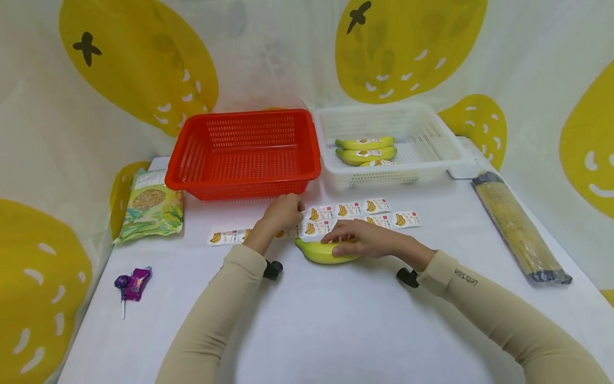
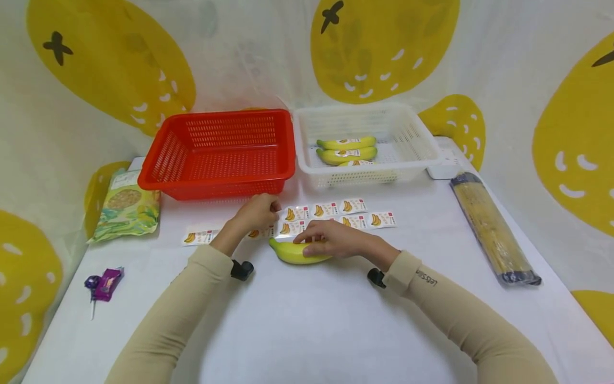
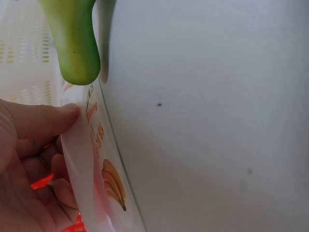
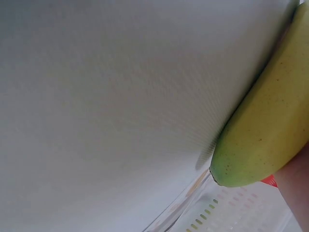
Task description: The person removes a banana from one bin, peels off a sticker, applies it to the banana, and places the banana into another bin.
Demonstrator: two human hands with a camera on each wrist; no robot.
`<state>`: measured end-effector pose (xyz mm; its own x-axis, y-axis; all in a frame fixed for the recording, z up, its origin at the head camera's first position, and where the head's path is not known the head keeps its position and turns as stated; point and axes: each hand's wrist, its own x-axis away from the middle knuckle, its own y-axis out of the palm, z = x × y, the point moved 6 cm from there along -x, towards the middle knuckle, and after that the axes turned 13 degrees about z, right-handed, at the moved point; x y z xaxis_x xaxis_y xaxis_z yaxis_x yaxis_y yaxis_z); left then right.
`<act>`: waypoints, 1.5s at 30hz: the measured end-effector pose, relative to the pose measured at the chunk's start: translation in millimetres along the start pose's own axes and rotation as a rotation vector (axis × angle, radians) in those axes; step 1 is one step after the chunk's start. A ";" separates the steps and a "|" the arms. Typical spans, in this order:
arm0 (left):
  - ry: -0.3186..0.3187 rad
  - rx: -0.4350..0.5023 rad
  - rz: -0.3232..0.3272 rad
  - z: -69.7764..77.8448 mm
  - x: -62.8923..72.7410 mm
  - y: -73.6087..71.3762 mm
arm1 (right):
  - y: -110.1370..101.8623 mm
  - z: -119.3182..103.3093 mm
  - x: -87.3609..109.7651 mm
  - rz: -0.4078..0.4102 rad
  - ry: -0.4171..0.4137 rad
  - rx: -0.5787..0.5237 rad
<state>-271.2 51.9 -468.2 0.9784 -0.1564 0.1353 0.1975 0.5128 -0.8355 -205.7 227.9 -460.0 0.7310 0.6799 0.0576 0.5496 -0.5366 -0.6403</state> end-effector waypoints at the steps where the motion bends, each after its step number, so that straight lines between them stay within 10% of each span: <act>1: 0.001 0.002 0.001 -0.1 -0.1 -0.3 | -0.2 -0.2 -0.1 0.001 0.000 0.002; 11: 0.028 0.049 0.040 1.1 5.1 -8.1 | -8.6 0.3 3.5 0.041 0.031 0.012; 21: 0.046 0.143 0.115 0.7 17.7 -24.3 | -62.5 -1.7 -31.1 0.334 0.006 0.148; 30: 0.125 0.168 0.122 13.8 29.0 -28.7 | -59.8 -14.8 -65.1 0.272 -0.025 0.280; 45: 0.115 0.155 0.124 12.5 29.3 -26.1 | -48.8 -11.5 -68.0 0.286 -0.066 0.302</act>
<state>-246.9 44.5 -435.7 0.9841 -0.1745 -0.0327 0.0915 0.6565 -0.7488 -277.6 202.1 -423.9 0.8040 0.5605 -0.1985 0.1776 -0.5449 -0.8195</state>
